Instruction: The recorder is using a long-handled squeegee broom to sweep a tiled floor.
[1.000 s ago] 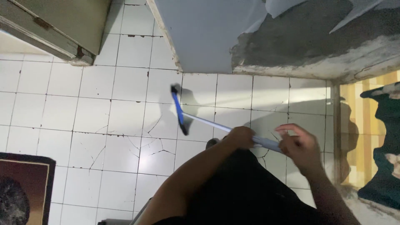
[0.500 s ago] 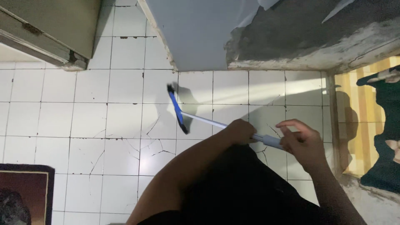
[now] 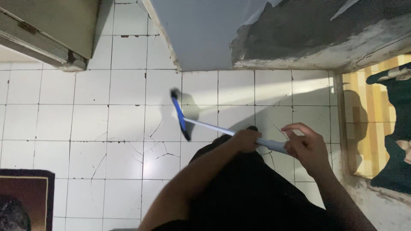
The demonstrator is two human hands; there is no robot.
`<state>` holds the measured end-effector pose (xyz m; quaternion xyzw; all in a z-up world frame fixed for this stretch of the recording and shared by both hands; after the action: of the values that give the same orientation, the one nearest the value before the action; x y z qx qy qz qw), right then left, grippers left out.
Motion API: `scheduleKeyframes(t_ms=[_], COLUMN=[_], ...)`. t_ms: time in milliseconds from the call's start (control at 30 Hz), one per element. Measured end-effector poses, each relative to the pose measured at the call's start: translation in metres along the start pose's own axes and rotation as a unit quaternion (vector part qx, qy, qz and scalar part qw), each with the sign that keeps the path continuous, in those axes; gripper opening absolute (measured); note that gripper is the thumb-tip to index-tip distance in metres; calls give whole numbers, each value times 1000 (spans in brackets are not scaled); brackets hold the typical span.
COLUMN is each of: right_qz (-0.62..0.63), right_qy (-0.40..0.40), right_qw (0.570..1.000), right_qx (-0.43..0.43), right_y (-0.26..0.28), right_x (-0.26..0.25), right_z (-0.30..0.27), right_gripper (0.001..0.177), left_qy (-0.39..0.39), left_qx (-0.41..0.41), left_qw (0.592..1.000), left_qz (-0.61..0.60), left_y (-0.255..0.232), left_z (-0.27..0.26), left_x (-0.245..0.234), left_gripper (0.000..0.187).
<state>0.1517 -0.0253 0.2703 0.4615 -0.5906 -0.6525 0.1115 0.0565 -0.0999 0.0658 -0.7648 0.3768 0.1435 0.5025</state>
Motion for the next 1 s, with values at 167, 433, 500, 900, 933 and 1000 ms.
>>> scheduleKeyframes(t_ms=[167, 433, 500, 900, 933, 1000], right_qz=[1, -6, 6, -22, 12, 45], right_qy=[-13, 32, 14, 7, -7, -26], right_qw=[987, 984, 982, 997, 990, 977], right_qx=[158, 176, 187, 76, 141, 209], right_y=[-56, -14, -15, -11, -16, -24], right_x=[50, -7, -13, -16, -28, -27], right_z=[-9, 0, -4, 0, -7, -17], right_gripper=[24, 24, 23, 22, 23, 24], left_qy=[7, 6, 19, -106, -67, -25], left_qx=[-86, -34, -24, -17, 1, 24], left_qw=[995, 999, 999, 994, 996, 995], left_qz=[47, 20, 12, -21, -56, -90], left_y=[61, 7, -1, 1, -14, -18], left_z=[2, 6, 19, 7, 12, 23], left_x=[54, 19, 35, 6, 11, 33], left_gripper=[26, 34, 28, 38, 32, 27])
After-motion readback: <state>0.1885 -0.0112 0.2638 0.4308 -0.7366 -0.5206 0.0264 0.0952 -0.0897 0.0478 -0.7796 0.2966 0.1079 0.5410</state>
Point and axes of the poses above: each hand's wrist, its own z-axis towards the middle knuckle, its own x-axis out of the palm, y = z × x, the point moved 8 cm from there along z, towards the middle knuckle, and after that the axes turned 1 degree about z, right-handed, at the moved point
